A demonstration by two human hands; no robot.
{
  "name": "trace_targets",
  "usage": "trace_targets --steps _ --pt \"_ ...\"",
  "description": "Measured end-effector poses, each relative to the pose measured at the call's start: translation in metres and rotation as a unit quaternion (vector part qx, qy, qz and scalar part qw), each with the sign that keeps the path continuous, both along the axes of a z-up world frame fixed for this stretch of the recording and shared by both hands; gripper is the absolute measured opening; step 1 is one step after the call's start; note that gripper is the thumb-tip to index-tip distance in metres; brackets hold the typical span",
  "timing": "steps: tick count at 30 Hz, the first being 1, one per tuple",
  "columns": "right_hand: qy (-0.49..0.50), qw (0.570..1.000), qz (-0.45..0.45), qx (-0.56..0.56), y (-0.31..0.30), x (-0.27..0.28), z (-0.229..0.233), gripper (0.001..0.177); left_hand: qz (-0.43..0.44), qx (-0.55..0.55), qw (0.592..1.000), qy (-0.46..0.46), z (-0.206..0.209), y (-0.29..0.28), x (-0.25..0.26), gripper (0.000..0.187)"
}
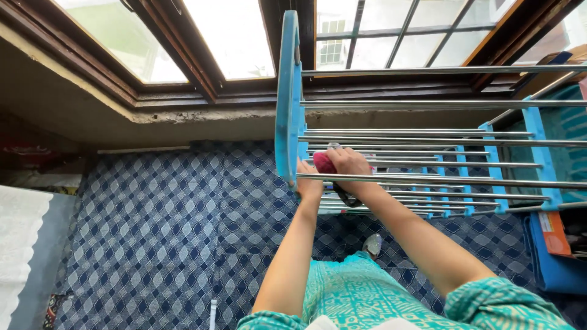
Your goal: The person places a shoebox on a stack of boxes, then retrieves a cloth and wipes the metal bars and blue plastic frame of a shoe rack. The person systematically cleans the rack's bars and frame with the cloth.
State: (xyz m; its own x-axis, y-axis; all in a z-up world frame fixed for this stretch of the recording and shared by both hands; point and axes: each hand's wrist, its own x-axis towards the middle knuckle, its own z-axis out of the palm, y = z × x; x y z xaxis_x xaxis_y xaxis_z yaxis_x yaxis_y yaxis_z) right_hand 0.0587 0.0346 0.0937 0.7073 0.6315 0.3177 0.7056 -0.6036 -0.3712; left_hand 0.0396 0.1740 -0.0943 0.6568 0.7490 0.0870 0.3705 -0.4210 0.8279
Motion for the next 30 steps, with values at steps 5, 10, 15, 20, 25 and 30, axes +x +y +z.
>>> trace_targets --steps 5,10,15,20,25,30 --pt "-0.008 0.999 -0.033 0.0 -0.021 -0.004 0.009 0.026 0.021 -0.04 0.997 0.056 0.034 0.003 0.003 0.05" --pt "-0.001 0.999 -0.031 -0.034 0.007 0.001 -0.002 0.022 0.038 -0.084 0.995 0.028 0.016 0.011 0.012 0.054" --pt "0.001 1.0 0.011 0.022 0.032 0.001 -0.005 0.024 0.061 -0.141 0.988 -0.003 -0.008 0.017 0.017 0.047" --pt "0.003 1.0 0.001 -0.018 -0.019 0.005 -0.004 0.028 0.06 -0.148 0.985 0.062 0.026 0.013 0.012 0.049" --pt "-0.065 0.997 -0.041 0.011 -0.065 0.003 -0.002 0.03 0.042 -0.137 0.985 0.097 0.044 0.009 0.008 0.049" --pt "-0.011 0.992 -0.077 -0.104 -0.021 0.002 -0.018 0.017 0.044 -0.086 0.995 0.034 0.061 0.009 0.004 0.051"
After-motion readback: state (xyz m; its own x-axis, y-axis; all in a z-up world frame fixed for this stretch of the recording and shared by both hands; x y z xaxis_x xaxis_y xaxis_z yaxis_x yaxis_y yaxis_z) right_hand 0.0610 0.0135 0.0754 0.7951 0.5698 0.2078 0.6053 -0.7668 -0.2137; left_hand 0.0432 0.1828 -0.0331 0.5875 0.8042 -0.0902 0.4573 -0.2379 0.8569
